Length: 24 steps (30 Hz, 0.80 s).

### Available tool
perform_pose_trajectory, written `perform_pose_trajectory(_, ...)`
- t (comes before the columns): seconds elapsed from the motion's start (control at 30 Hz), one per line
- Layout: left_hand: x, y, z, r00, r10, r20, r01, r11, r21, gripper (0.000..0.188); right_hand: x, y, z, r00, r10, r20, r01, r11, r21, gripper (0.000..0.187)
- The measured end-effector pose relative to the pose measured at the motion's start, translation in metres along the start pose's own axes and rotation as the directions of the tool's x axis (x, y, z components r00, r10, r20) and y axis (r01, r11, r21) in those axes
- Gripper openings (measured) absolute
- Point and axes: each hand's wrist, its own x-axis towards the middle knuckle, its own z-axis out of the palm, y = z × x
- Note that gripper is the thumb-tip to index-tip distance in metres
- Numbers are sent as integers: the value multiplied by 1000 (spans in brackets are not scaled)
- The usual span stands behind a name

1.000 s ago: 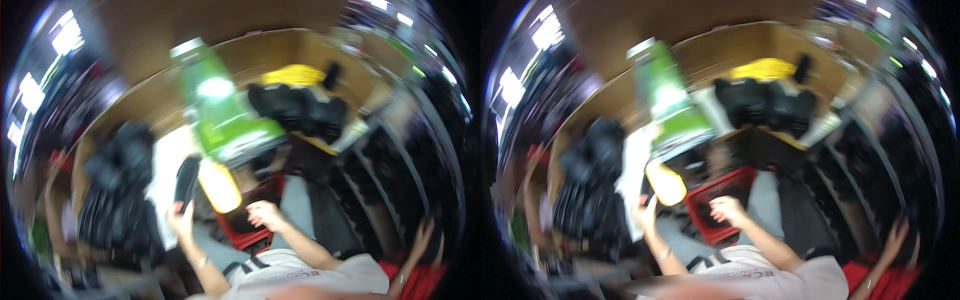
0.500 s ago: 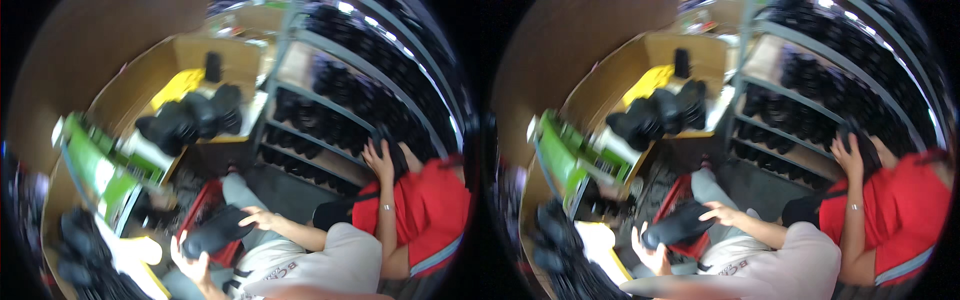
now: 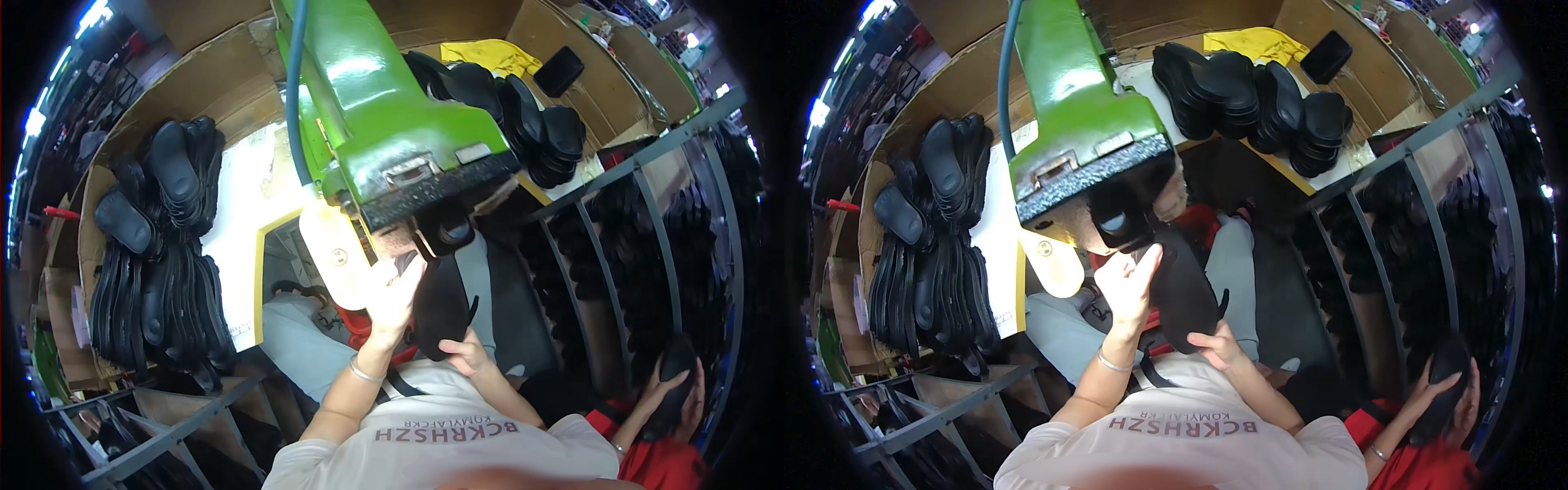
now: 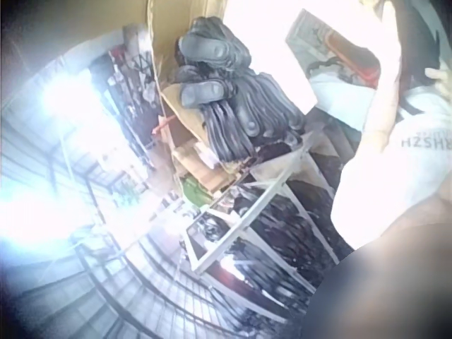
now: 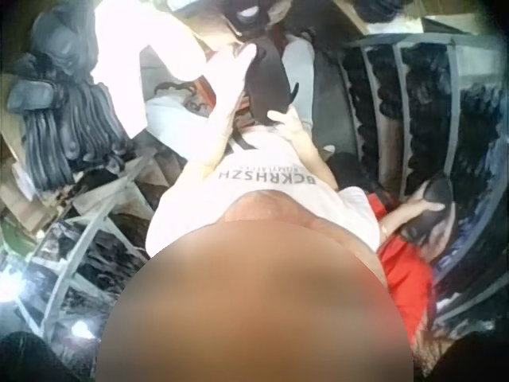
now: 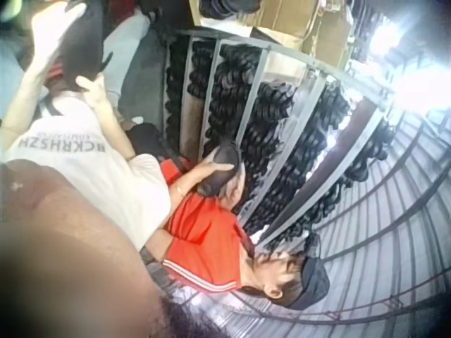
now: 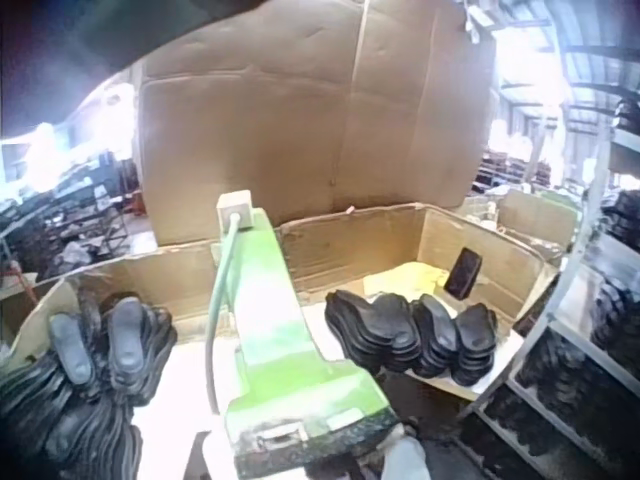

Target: The recorder uses a grinding or buffing machine to smooth the edges and surfaces of black shoe soles.

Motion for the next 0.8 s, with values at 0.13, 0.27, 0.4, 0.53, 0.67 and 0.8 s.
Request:
perform_pose_trajectory(0.13, -10, -3, -10, 991, -102, -89, 100, 995, -28, 33, -8, -26, 0, 969, -169, -179, 174, 985, 12, 59)
perform_pose_trajectory(0.27, -13, -2, -20, 991, -135, 6, 133, 984, 116, 18, 2, -78, 3, 857, -411, -310, 418, 907, -47, 51)
perform_pose_trajectory(0.4, -8, -3, -31, 994, -96, 43, 88, 983, 159, 15, 32, -127, 23, 838, -506, -206, 491, 863, -124, 35)
perform_pose_trajectory(0.53, -8, -5, -55, 988, -119, 94, 144, 935, -324, 33, 55, -136, 53, 852, -502, -148, 479, 862, -168, 30)
perform_pose_trajectory(0.67, -15, -7, -89, 938, -340, 65, 323, 793, -517, 29, 67, -118, 80, 867, -464, -180, 450, 885, -116, 36)
perform_pose_trajectory(0.8, -33, -14, -114, 922, -387, 18, 342, 791, -507, 28, 66, -102, 98, 894, -427, -134, 404, 899, -168, 38)
